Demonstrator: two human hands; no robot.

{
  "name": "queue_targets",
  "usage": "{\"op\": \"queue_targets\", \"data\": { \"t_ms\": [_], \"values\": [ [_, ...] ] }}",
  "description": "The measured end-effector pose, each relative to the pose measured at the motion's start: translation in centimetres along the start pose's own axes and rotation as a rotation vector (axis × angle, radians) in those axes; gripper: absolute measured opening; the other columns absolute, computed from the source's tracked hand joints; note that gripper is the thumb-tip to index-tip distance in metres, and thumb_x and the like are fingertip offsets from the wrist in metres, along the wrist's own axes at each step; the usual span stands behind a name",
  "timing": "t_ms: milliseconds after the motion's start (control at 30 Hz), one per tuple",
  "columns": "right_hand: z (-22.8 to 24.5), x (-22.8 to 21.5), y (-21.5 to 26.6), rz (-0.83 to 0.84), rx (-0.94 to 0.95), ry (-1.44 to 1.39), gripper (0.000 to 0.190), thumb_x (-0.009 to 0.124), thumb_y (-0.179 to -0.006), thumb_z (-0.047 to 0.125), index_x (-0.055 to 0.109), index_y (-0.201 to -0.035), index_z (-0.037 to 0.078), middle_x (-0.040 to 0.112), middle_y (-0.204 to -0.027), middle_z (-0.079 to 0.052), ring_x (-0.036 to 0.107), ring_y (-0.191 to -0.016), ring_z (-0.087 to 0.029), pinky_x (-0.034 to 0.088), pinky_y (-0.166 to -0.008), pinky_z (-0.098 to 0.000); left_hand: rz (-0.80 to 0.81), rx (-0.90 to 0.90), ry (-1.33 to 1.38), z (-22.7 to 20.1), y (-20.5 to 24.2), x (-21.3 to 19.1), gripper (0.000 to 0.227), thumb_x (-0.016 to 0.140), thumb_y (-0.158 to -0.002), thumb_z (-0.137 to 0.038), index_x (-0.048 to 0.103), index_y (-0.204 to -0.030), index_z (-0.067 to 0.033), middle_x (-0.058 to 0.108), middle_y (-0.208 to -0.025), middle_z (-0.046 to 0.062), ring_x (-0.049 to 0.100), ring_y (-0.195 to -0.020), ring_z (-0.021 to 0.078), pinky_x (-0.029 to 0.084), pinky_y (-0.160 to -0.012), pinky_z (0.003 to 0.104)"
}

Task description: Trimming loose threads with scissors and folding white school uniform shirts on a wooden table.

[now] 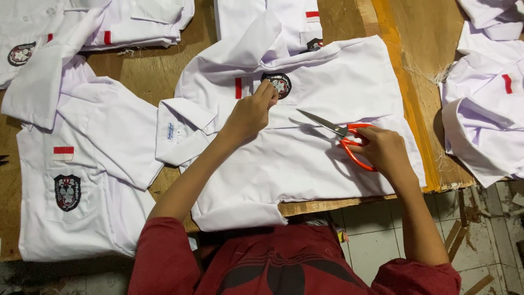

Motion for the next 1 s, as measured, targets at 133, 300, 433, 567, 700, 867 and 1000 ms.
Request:
{"op": "queue_targets", "data": {
  "t_ms": [133,300,433,567,700,867,1000],
  "values": [
    [-4.1,-2.1,2.2,-0.082,0.144,-0.107,0.046,0.089,-0.077,0.049,0.078,-0.106,0.015,0.074,-0.082,-0.006,0.073,-0.084,-0.032,0.058,-0.071,-0.0409,0.056,0.017,0.105,-2.2,0.1,-1.2,0.029,0.029,-0.108,-0.024,0.053,-0.113,-0.0086,0.057,-0.116,0.014,0.069,-0.071,0.0490,0.057,-0.064,0.058],
    [-12.2,-2.2,4.6,-0.238,0.425,0.029,0.038,0.080,-0.095,0.035,0.080,-0.113,0.001,0.075,-0.090,-0.017,0.068,-0.076,-0.033,0.049,-0.064,-0.0457,0.360,0.165,0.226,-5.0,0.7,0.2,0.013,0.051,-0.080,-0.017,0.053,-0.093,-0.0171,0.068,-0.084,0.003,0.063,-0.078,0.0288,0.042,-0.061,0.043],
    [-13.7,-2.0,5.0,-0.255,0.494,-0.043,0.040,0.084,-0.094,0.029,0.077,-0.115,-0.004,0.075,-0.094,-0.021,0.067,-0.078,-0.037,0.049,-0.069,-0.0489,0.466,0.288,0.236,-8.8,2.0,1.1,0.013,0.044,-0.097,-0.026,0.050,-0.092,-0.0157,0.060,-0.075,0.007,0.059,-0.071,0.0305,0.043,-0.061,0.045],
    [-14.6,-0.8,6.1,-0.230,0.629,-0.222,0.041,0.083,-0.099,0.029,0.073,-0.114,-0.008,0.070,-0.088,-0.022,0.062,-0.081,-0.036,0.049,-0.068,-0.0506,0.471,0.290,0.302,-11.1,2.8,0.8,0.015,0.045,-0.103,-0.026,0.053,-0.103,-0.0133,0.062,-0.080,0.006,0.064,-0.076,0.0292,0.050,-0.067,0.041],
    [-15.2,0.7,6.5,-0.202,0.616,-0.150,0.050,0.083,-0.096,0.036,0.071,-0.125,-0.004,0.071,-0.101,-0.022,0.068,-0.102,-0.044,0.053,-0.086,-0.0560,0.472,0.243,0.343,-11.9,2.3,0.0,0.016,0.049,-0.099,-0.009,0.054,-0.114,-0.0120,0.066,-0.090,0.008,0.071,-0.089,0.0312,0.058,-0.077,0.040],
    [-14.3,0.4,7.6,-0.134,0.622,-0.090,0.056,0.075,-0.099,0.049,0.069,-0.132,0.004,0.065,-0.116,-0.015,0.067,-0.108,-0.040,0.054,-0.087,-0.0568,0.366,0.423,0.234,-11.5,3.1,3.0,0.015,0.050,-0.100,-0.019,0.057,-0.109,-0.0099,0.059,-0.103,0.007,0.063,-0.097,0.0278,0.055,-0.078,0.038],
    [-14.3,0.5,7.6,-0.183,0.554,-0.100,0.058,0.073,-0.100,0.049,0.071,-0.131,0.001,0.062,-0.116,-0.018,0.068,-0.106,-0.045,0.054,-0.085,-0.0554,0.277,0.523,0.146,-14.5,4.7,6.0,0.034,0.051,-0.099,-0.045,0.062,-0.110,-0.0147,0.060,-0.103,0.004,0.060,-0.096,0.0253,0.051,-0.071,0.039]
  ]
}}
Point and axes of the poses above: each hand's wrist, its own y-axis away from the middle knuckle, its own x-axis out of the palm, z = x × y, the point moved 4 cm from there along -y, towards the middle knuckle
